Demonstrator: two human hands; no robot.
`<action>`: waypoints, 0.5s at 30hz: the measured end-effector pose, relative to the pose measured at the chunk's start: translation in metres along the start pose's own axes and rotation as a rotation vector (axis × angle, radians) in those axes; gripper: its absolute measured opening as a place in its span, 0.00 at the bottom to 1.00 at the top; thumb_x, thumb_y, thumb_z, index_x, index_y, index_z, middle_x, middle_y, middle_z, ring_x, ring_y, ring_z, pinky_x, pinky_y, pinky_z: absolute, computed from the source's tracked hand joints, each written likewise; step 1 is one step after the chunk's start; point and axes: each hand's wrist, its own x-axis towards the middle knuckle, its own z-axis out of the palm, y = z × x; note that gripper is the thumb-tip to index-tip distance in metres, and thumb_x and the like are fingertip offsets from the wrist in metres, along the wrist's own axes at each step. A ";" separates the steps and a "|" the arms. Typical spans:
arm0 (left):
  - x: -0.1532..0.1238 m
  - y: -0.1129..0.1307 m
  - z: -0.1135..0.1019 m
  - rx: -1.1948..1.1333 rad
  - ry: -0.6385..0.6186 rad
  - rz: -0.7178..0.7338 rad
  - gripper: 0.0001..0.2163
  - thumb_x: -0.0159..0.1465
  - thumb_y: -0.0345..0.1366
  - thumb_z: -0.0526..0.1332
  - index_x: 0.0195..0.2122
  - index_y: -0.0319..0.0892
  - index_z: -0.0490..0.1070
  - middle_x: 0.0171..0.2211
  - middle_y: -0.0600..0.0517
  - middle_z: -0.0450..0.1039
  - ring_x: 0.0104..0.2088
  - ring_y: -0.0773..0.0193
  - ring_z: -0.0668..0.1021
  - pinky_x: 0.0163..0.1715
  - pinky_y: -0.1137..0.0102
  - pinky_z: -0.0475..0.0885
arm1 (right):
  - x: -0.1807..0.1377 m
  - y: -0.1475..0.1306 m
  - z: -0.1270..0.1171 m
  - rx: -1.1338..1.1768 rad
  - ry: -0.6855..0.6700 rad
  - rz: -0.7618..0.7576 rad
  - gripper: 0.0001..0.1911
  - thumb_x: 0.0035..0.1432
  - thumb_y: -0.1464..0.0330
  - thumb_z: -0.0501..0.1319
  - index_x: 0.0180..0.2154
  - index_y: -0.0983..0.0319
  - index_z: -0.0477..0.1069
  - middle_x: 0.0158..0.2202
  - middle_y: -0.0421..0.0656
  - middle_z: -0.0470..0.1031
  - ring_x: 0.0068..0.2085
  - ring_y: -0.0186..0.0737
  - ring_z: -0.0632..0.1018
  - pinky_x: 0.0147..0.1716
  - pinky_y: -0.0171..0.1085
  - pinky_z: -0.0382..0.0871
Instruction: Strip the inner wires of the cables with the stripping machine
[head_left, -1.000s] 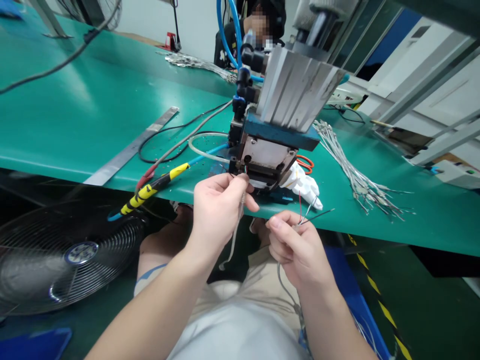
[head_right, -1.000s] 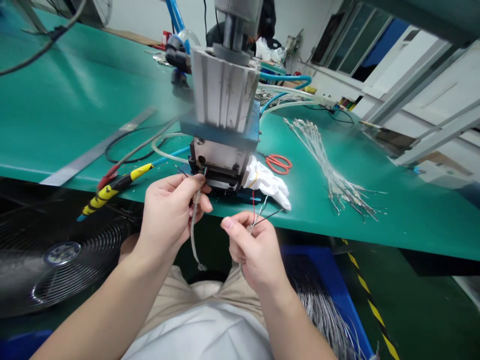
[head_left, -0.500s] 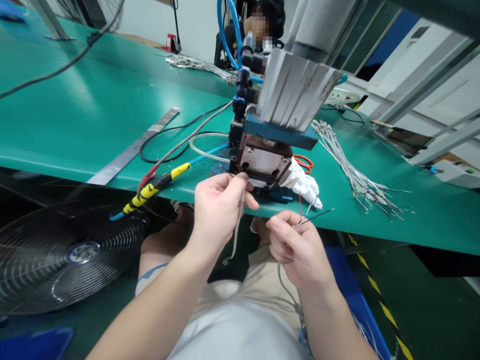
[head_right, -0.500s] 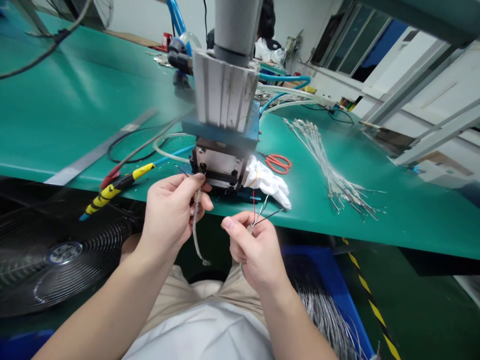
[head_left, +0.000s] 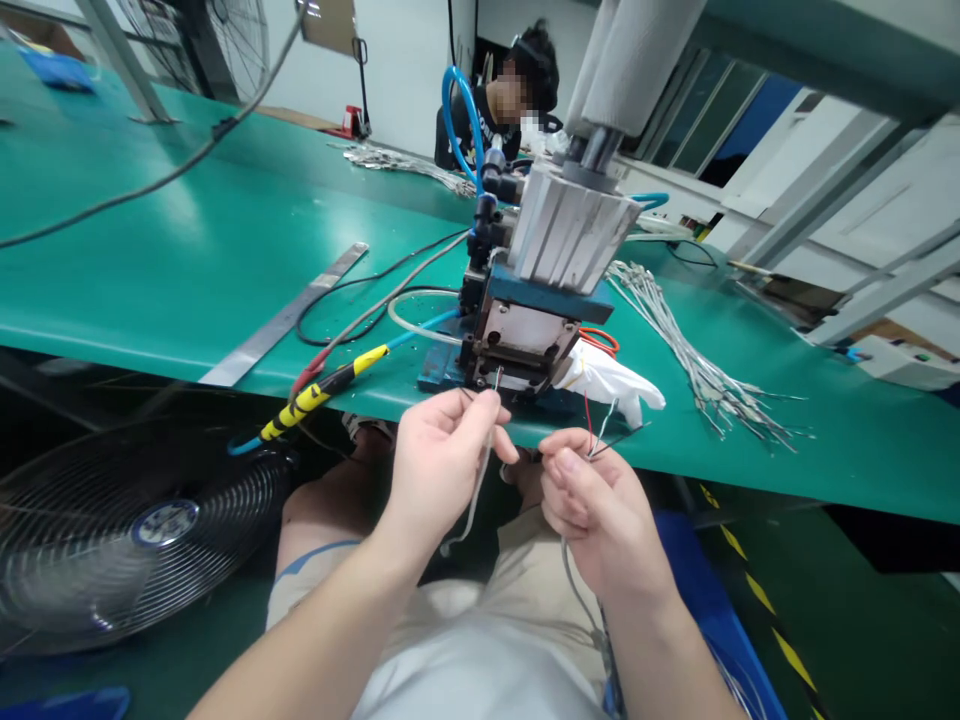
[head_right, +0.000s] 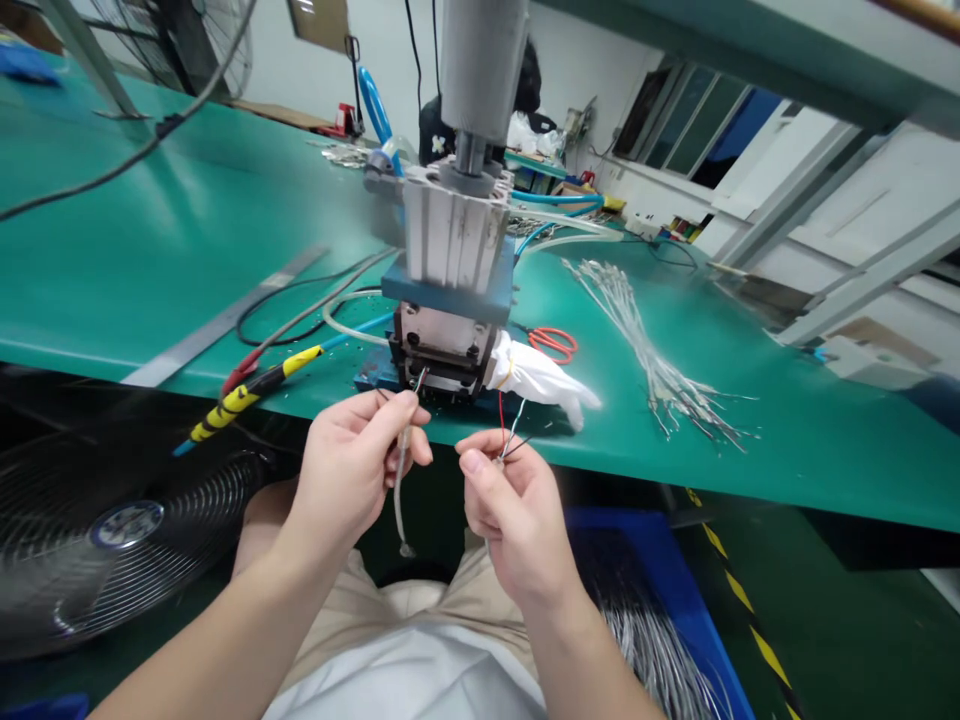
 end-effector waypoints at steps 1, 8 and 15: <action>-0.004 -0.001 -0.001 0.030 -0.015 0.008 0.12 0.64 0.39 0.63 0.25 0.39 0.75 0.16 0.52 0.74 0.14 0.72 0.65 0.15 0.78 0.58 | -0.001 -0.001 0.000 0.008 0.001 -0.001 0.11 0.57 0.63 0.71 0.37 0.62 0.74 0.21 0.31 0.57 0.18 0.24 0.52 0.15 0.24 0.44; -0.026 -0.006 -0.009 0.190 -0.068 0.077 0.14 0.67 0.38 0.61 0.25 0.41 0.76 0.22 0.51 0.77 0.21 0.68 0.72 0.23 0.74 0.65 | -0.005 -0.002 0.001 0.042 0.015 0.013 0.10 0.57 0.62 0.69 0.33 0.62 0.73 0.28 0.38 0.68 0.19 0.24 0.57 0.16 0.26 0.47; -0.030 -0.014 -0.010 -0.026 -0.100 0.118 0.13 0.69 0.42 0.61 0.29 0.42 0.71 0.25 0.55 0.71 0.28 0.69 0.73 0.33 0.74 0.70 | -0.008 0.000 0.002 0.087 -0.010 -0.001 0.10 0.56 0.63 0.68 0.34 0.64 0.78 0.29 0.40 0.67 0.23 0.28 0.62 0.20 0.28 0.53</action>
